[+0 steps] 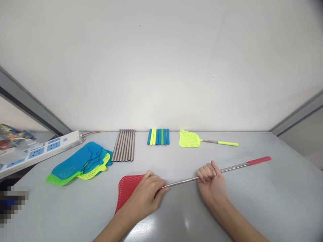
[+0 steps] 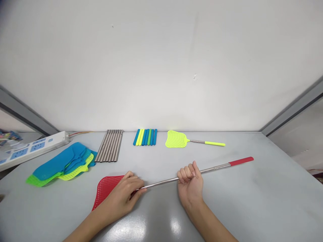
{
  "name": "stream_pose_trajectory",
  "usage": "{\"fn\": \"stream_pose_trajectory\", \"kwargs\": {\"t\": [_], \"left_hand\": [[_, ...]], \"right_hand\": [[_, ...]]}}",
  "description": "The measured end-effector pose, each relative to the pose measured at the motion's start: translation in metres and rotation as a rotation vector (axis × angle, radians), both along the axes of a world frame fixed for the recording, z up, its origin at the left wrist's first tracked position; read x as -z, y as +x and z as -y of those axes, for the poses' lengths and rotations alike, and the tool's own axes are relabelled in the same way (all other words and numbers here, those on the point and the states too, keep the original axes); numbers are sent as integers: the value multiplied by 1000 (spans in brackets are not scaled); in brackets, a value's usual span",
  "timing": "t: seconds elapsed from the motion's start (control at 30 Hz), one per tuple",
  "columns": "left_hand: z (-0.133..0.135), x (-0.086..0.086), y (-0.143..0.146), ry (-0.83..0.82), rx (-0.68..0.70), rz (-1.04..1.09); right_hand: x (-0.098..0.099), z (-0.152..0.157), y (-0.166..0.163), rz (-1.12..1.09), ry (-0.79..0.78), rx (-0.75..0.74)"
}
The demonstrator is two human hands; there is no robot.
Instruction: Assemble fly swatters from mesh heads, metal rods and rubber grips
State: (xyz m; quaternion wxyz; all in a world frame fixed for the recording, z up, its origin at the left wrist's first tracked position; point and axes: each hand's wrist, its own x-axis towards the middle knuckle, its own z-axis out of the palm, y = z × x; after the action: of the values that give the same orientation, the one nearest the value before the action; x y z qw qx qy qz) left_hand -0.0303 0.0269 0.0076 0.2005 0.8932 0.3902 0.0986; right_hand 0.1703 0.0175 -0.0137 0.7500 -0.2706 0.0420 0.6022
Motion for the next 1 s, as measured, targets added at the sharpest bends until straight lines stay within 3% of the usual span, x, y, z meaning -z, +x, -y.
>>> {"fn": "stream_pose_trajectory", "kwargs": {"t": [0.43,0.73,1.0], "left_hand": [[4,0,3,-6,-4,54],[7,0,6,23,-15,20],[5,-9,1,100,-88,46]], "right_hand": [[1,5,-7,95,-14,-3],[3,6,-11,-8,-23,-5],[2,4,-3,-58,-19,-173]]}}
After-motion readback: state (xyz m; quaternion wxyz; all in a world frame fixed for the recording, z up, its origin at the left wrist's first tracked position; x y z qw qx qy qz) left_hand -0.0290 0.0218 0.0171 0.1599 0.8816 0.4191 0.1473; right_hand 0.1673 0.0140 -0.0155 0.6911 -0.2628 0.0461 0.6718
